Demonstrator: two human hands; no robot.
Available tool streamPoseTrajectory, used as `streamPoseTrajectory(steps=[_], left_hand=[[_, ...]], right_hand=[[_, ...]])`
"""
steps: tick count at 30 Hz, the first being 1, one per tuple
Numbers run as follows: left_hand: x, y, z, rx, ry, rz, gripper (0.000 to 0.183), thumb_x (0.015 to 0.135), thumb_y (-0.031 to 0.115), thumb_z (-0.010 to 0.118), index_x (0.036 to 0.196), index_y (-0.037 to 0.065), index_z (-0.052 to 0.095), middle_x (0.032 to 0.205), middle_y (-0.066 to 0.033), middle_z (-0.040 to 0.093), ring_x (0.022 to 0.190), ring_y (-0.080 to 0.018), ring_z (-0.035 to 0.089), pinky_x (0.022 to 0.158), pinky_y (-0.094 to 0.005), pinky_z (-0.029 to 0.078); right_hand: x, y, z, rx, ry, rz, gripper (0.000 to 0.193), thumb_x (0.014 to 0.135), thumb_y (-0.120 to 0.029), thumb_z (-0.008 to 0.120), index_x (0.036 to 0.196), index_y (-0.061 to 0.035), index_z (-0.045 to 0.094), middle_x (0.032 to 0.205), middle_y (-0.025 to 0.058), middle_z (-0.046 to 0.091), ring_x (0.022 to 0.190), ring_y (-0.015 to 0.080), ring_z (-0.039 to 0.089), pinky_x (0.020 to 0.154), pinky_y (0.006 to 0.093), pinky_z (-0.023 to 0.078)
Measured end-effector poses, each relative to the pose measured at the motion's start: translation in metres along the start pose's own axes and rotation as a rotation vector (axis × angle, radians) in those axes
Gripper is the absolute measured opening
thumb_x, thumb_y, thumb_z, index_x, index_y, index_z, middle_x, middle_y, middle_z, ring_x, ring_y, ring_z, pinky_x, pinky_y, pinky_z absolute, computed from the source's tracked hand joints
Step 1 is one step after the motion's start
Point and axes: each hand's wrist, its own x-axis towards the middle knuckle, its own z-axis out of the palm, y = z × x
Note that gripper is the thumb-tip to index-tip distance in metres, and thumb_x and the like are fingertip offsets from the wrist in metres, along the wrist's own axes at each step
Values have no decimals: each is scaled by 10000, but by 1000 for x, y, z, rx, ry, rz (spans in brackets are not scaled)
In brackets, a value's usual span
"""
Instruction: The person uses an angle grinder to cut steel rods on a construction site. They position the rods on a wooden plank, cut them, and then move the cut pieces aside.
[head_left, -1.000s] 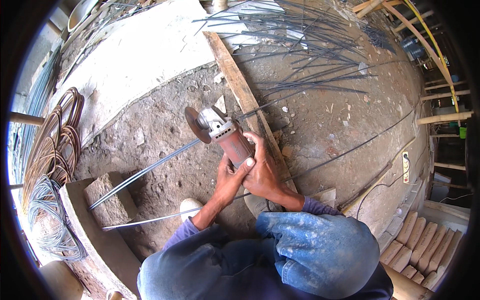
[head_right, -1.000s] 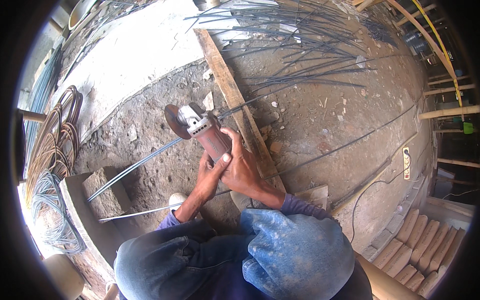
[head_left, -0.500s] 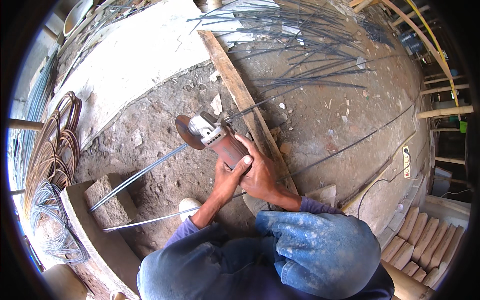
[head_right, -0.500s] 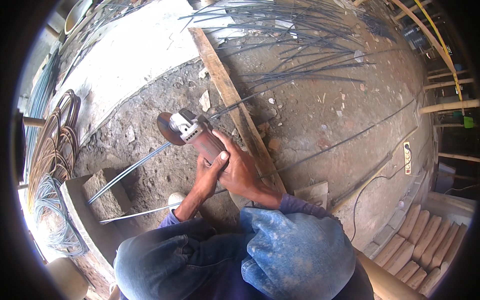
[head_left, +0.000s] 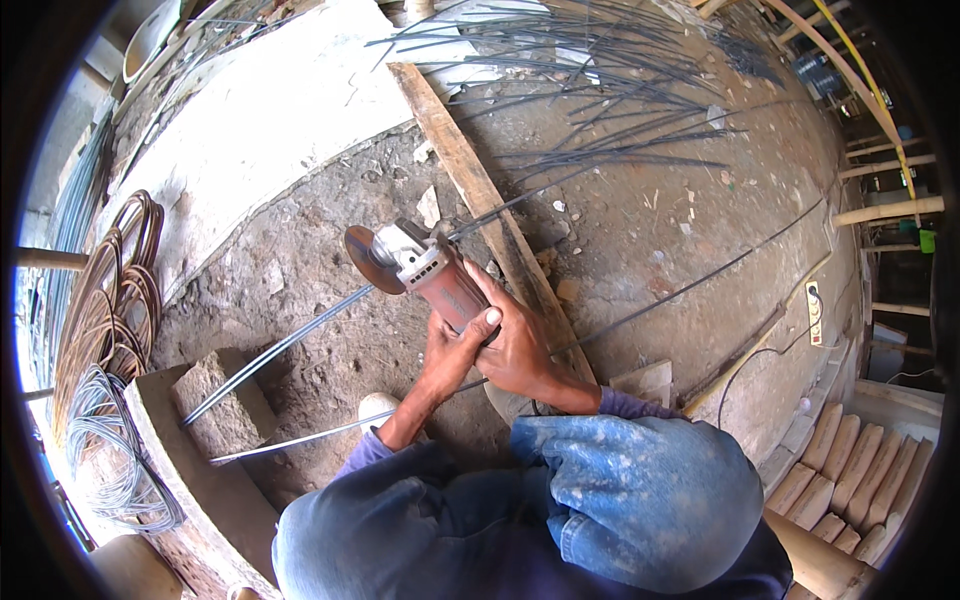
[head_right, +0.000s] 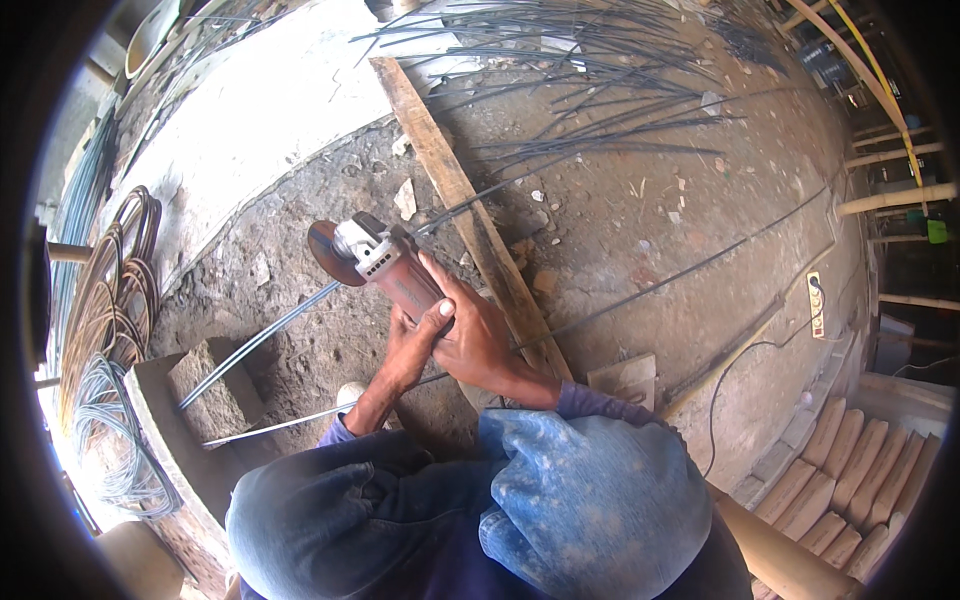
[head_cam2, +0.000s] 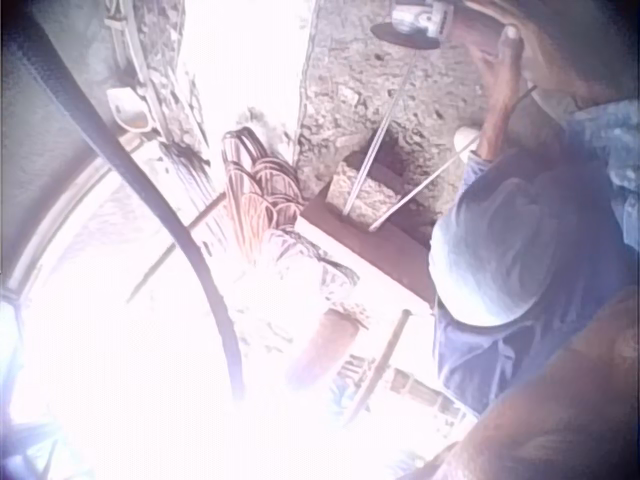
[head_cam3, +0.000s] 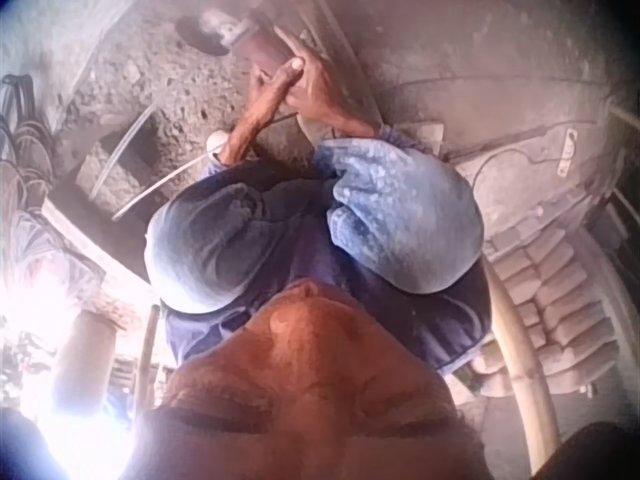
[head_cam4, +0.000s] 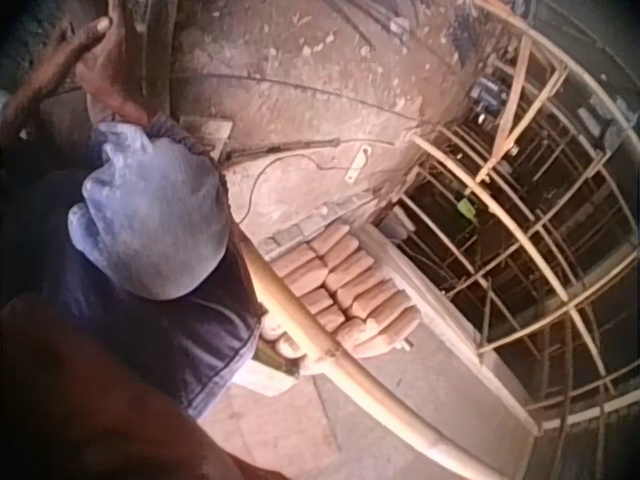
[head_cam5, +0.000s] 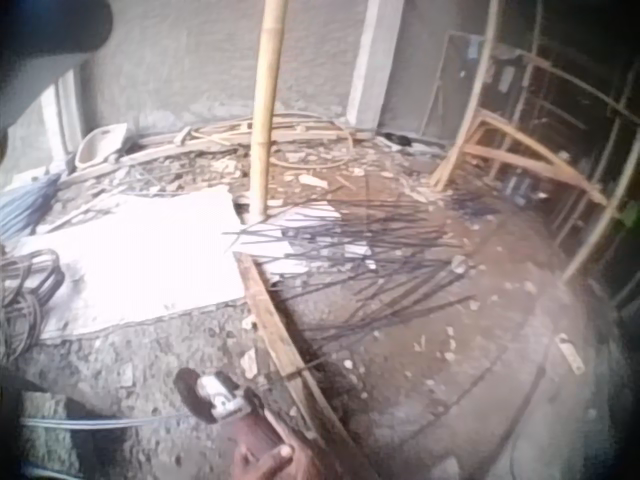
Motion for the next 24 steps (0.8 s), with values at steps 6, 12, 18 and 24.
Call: streamPoseTrajectory(steps=[6, 12, 18, 24], left_hand=[[-1, 0, 3, 4, 5, -4, 498, 1047, 258, 818, 1414, -1, 603, 1226, -85, 745, 1122, -171, 717, 1001, -371, 592], [3, -3, 1, 60, -18, -57, 514, 1054, 265, 808, 1430, -10, 591, 1275, -107, 734, 1155, -190, 716, 1006, -379, 593], [2, -2, 3, 48, -16, -20, 542, 1082, 298, 773, 1470, -17, 563, 1289, -125, 729, 1171, -199, 715, 1033, -386, 588], [-4, 1, 17, 128, 39, 0, 655, 1086, 368, 767, 1542, -24, 510, 1320, -165, 716, 1253, -233, 684, 1068, -406, 572]], right_hand=[[-3, 0, -2, 5, -10, 78, 974, 871, -92, 803, 1747, -147, 381, 1375, 264, 702, 1225, 447, 720, 997, 481, 586], [0, -1, -9, -48, -22, 38, 993, 885, -112, 809, 1762, -159, 347, 1291, 248, 722, 1175, 441, 734, 959, 488, 593], [-2, -9, -7, -58, -8, 169, 1002, 883, -124, 824, 1739, -90, 306, 1297, 269, 714, 1145, 476, 734, 942, 531, 591], [-12, 3, -3, -34, -33, 341, 883, 863, -178, 865, 1601, -35, 402, 1261, 295, 708, 1072, 497, 745, 916, 549, 594]])
